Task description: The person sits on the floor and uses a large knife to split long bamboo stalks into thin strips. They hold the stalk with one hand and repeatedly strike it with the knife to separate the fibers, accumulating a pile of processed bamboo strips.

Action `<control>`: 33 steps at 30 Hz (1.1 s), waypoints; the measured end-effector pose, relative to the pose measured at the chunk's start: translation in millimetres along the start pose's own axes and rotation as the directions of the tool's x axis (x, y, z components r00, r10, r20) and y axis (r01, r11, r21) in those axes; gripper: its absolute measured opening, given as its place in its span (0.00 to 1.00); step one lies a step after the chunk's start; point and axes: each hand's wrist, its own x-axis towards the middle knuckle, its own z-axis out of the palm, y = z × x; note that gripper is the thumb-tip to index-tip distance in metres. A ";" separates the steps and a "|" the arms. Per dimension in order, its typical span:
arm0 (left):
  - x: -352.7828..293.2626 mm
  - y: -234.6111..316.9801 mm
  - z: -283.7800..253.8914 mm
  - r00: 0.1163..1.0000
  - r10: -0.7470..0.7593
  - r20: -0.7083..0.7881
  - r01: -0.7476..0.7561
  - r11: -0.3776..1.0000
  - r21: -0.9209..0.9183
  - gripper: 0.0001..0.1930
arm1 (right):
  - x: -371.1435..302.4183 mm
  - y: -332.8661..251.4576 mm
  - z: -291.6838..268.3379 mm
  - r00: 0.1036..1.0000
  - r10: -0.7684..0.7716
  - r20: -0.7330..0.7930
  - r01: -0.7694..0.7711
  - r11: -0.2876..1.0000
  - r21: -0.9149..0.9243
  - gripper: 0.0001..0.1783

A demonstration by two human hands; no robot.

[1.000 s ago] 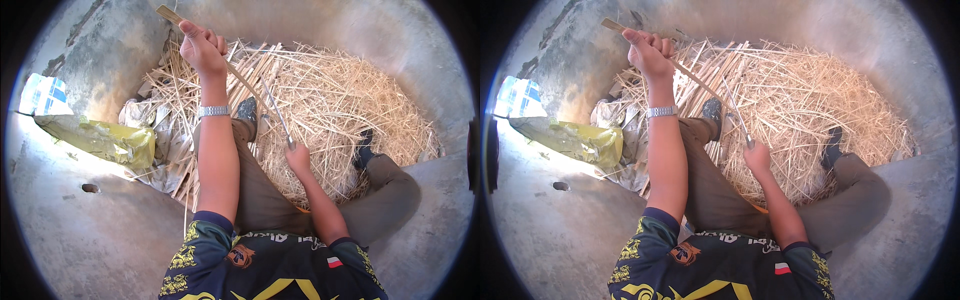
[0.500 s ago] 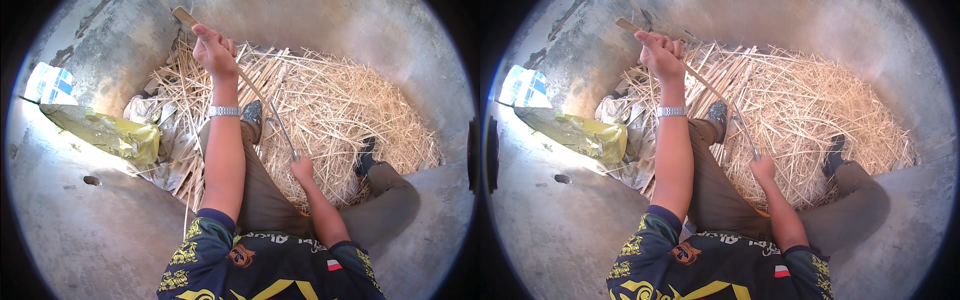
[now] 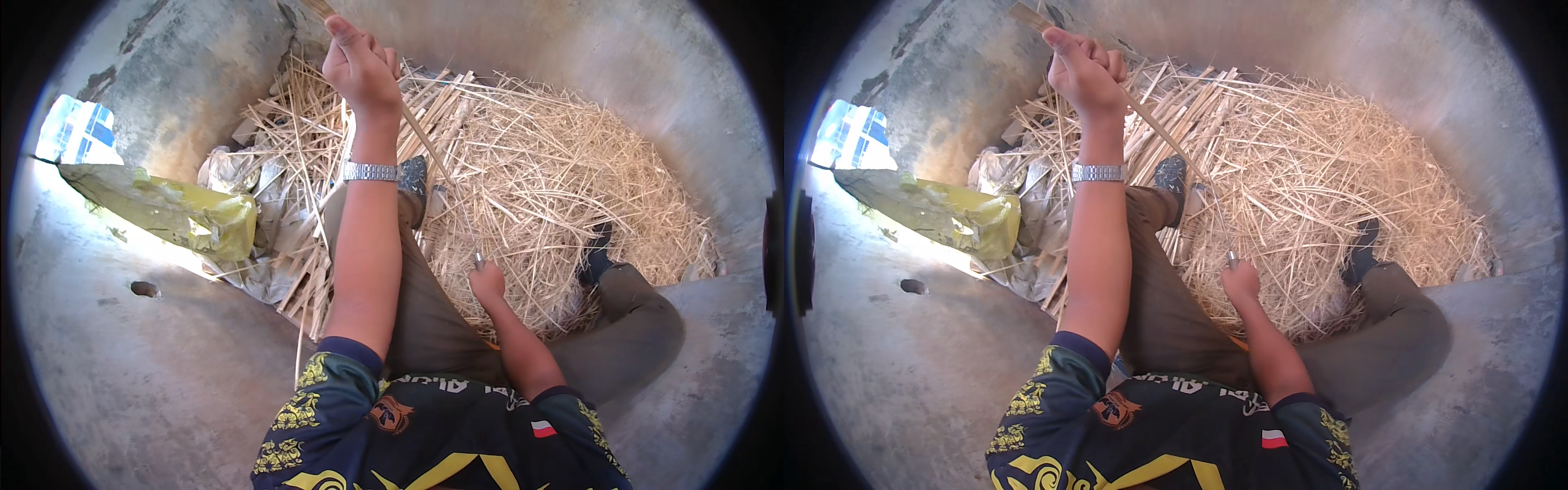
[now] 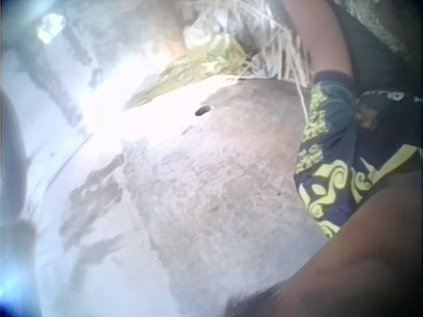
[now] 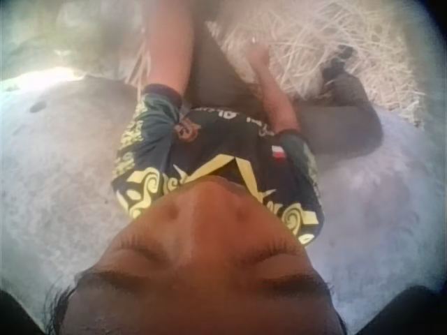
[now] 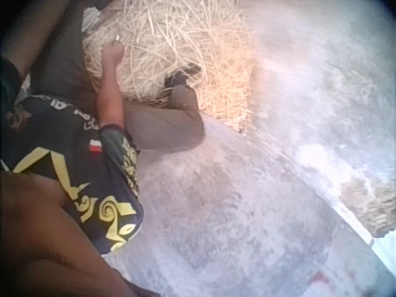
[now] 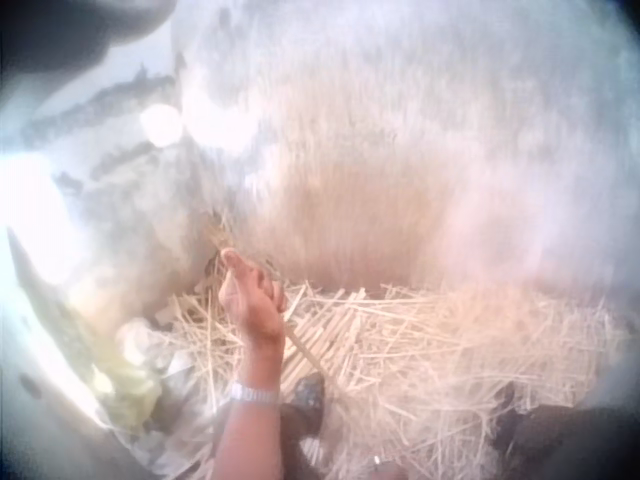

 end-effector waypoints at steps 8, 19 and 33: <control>5.8 -0.9 -10.1 0.999 0.020 0.047 -0.020 1.000 0.014 0.33 | -5.6 -40.2 -32.9 0.916 0.174 0.362 -0.354 0.777 0.521 0.08; -9.6 -8.6 18.1 0.999 -0.040 0.020 0.042 0.993 -0.109 0.26 | -3.9 -60.8 -22.3 0.995 -0.087 -0.044 0.093 0.979 0.178 0.18; -38.5 20.1 23.0 0.993 0.018 0.115 -0.018 1.000 -0.002 0.33 | 7.3 -23.1 3.9 1.000 0.015 0.013 -0.017 0.987 0.158 0.17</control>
